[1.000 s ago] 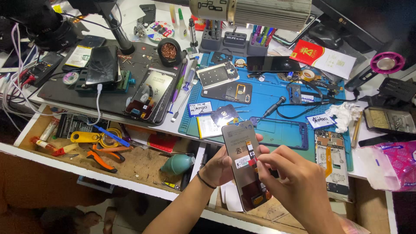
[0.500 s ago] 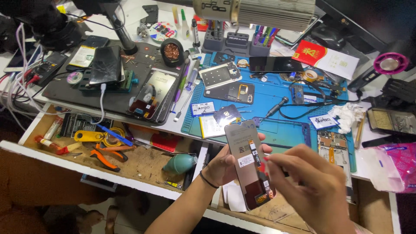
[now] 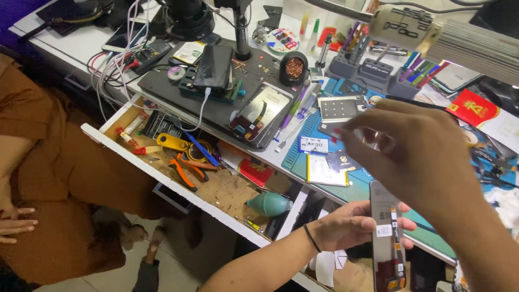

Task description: Repairing a mobile phone by cleaning the screen and preparing components for assembly

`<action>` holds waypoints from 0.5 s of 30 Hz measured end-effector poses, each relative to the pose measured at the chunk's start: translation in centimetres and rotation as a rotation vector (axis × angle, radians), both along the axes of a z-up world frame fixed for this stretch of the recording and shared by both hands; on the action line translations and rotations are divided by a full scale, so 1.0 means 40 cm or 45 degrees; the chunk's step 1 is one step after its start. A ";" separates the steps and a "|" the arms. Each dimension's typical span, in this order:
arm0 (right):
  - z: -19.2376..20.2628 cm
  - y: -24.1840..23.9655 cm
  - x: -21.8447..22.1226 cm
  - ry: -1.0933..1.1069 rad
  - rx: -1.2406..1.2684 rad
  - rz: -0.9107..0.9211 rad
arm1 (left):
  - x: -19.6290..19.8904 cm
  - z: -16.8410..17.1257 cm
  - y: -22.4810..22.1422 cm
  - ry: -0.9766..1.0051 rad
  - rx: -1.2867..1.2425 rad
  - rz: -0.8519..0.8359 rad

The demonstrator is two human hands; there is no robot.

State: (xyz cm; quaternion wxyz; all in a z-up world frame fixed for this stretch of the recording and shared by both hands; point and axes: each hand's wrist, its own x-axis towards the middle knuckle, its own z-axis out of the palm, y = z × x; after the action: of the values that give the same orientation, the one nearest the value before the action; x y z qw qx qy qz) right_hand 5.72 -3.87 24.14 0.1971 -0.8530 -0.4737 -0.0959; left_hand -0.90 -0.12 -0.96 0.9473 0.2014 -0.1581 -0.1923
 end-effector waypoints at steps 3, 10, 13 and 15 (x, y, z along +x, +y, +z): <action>-0.025 0.178 0.009 -0.002 -0.418 0.021 | 0.022 -0.070 -0.034 -0.032 -0.172 0.022; -0.211 0.479 0.096 -0.470 -0.858 0.658 | 0.050 -0.197 -0.086 0.022 -0.203 0.083; -0.276 0.540 0.134 -0.374 -0.954 0.699 | 0.050 -0.187 -0.086 0.030 -0.186 0.110; -0.328 0.556 0.161 -0.440 -0.787 0.793 | 0.049 -0.209 -0.103 0.071 -0.348 0.090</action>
State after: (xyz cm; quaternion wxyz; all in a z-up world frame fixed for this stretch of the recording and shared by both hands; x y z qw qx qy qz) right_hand 12.16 18.37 11.00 -0.1285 -0.6604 -0.7393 -0.0270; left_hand 1.07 -4.24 -9.33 0.9761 0.0706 -0.1493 -0.1411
